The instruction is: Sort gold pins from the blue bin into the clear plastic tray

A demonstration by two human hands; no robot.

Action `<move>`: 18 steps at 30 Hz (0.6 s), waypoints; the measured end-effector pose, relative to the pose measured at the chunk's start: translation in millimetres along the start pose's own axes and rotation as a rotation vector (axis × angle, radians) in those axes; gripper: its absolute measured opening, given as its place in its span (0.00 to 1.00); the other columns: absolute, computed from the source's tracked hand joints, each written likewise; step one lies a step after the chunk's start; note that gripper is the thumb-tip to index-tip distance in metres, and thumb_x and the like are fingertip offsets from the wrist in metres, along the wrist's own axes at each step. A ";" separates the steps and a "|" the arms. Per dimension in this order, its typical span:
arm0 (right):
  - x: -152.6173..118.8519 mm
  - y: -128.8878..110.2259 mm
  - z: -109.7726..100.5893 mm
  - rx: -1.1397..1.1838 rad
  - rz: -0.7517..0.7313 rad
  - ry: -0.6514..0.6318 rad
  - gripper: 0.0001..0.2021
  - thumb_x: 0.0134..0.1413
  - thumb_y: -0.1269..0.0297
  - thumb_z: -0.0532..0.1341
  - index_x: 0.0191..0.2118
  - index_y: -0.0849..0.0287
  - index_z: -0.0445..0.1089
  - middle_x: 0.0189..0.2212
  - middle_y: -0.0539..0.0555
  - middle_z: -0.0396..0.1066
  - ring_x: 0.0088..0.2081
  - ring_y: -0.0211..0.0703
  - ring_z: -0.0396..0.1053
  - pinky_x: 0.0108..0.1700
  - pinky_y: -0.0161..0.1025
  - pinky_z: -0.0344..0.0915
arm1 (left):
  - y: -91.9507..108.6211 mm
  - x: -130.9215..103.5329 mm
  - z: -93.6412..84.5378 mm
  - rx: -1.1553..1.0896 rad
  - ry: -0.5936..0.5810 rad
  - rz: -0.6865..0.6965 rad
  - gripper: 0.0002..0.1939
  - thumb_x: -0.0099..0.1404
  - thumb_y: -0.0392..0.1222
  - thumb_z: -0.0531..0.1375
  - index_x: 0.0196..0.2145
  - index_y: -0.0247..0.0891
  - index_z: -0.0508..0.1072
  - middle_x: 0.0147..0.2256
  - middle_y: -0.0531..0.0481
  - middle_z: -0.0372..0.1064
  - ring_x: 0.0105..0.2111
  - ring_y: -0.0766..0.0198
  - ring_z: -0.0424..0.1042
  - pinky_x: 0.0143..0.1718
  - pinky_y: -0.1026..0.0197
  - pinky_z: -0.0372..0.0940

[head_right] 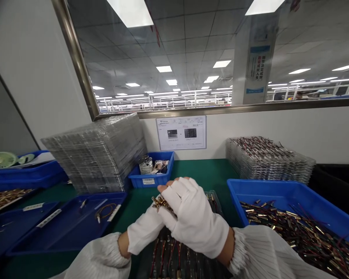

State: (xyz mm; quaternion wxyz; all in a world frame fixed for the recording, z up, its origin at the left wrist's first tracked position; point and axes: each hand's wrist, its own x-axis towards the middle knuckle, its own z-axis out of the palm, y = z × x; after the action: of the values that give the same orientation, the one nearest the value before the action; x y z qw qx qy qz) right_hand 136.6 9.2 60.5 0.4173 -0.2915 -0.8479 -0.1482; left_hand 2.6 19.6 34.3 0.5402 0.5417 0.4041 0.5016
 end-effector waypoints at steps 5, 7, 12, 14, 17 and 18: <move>-0.4 2.5 7.7 -0.144 0.016 -0.071 0.05 0.48 0.68 0.53 0.27 0.55 0.66 0.23 0.50 0.64 0.28 0.39 0.57 0.29 0.38 0.51 | -10.1 10.7 -2.4 0.035 0.194 0.045 0.09 0.43 0.33 0.59 0.27 0.39 0.67 0.33 0.48 0.68 0.37 0.60 0.65 0.45 0.58 0.54; -1.7 4.0 9.3 -0.152 -0.033 -0.034 0.06 0.47 0.71 0.53 0.25 0.57 0.65 0.22 0.50 0.63 0.27 0.38 0.56 0.28 0.37 0.50 | -15.8 12.5 -1.7 -0.014 0.187 0.091 0.08 0.43 0.33 0.59 0.26 0.38 0.67 0.32 0.49 0.68 0.37 0.61 0.64 0.44 0.60 0.55; -1.1 4.0 -2.5 -0.072 0.080 0.163 0.09 0.49 0.70 0.50 0.22 0.61 0.62 0.21 0.53 0.61 0.25 0.38 0.55 0.28 0.36 0.52 | -17.8 16.1 0.7 -0.057 0.070 0.049 0.03 0.47 0.34 0.58 0.25 0.37 0.67 0.24 0.51 0.67 0.28 0.64 0.65 0.35 0.62 0.59; -0.8 5.8 -3.5 -0.069 0.151 0.147 0.09 0.49 0.69 0.48 0.24 0.62 0.62 0.22 0.54 0.60 0.26 0.39 0.55 0.28 0.37 0.53 | -14.1 18.8 -0.5 -0.158 0.012 -0.036 0.02 0.48 0.33 0.56 0.24 0.36 0.67 0.22 0.53 0.65 0.23 0.67 0.63 0.30 0.63 0.59; -2.1 15.1 6.3 -0.165 0.139 0.032 0.09 0.49 0.69 0.49 0.24 0.61 0.63 0.23 0.54 0.61 0.27 0.41 0.57 0.30 0.38 0.54 | -10.5 21.9 -1.6 -0.373 -0.041 -0.110 0.03 0.49 0.32 0.56 0.26 0.35 0.66 0.22 0.53 0.63 0.22 0.70 0.61 0.27 0.65 0.58; -2.7 19.4 10.5 -0.193 0.138 -0.002 0.09 0.49 0.68 0.50 0.24 0.61 0.64 0.23 0.54 0.62 0.28 0.41 0.57 0.32 0.39 0.55 | -10.1 21.9 -1.0 -0.414 -0.089 -0.110 0.03 0.50 0.33 0.56 0.27 0.34 0.66 0.23 0.53 0.63 0.23 0.70 0.61 0.27 0.65 0.58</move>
State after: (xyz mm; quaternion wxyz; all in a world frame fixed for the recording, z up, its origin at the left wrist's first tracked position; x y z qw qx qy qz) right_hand 143.4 28.6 52.0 0.3955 -0.3882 -0.8081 -0.1999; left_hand 6.4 42.2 26.6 0.6838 0.4177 0.2972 0.5192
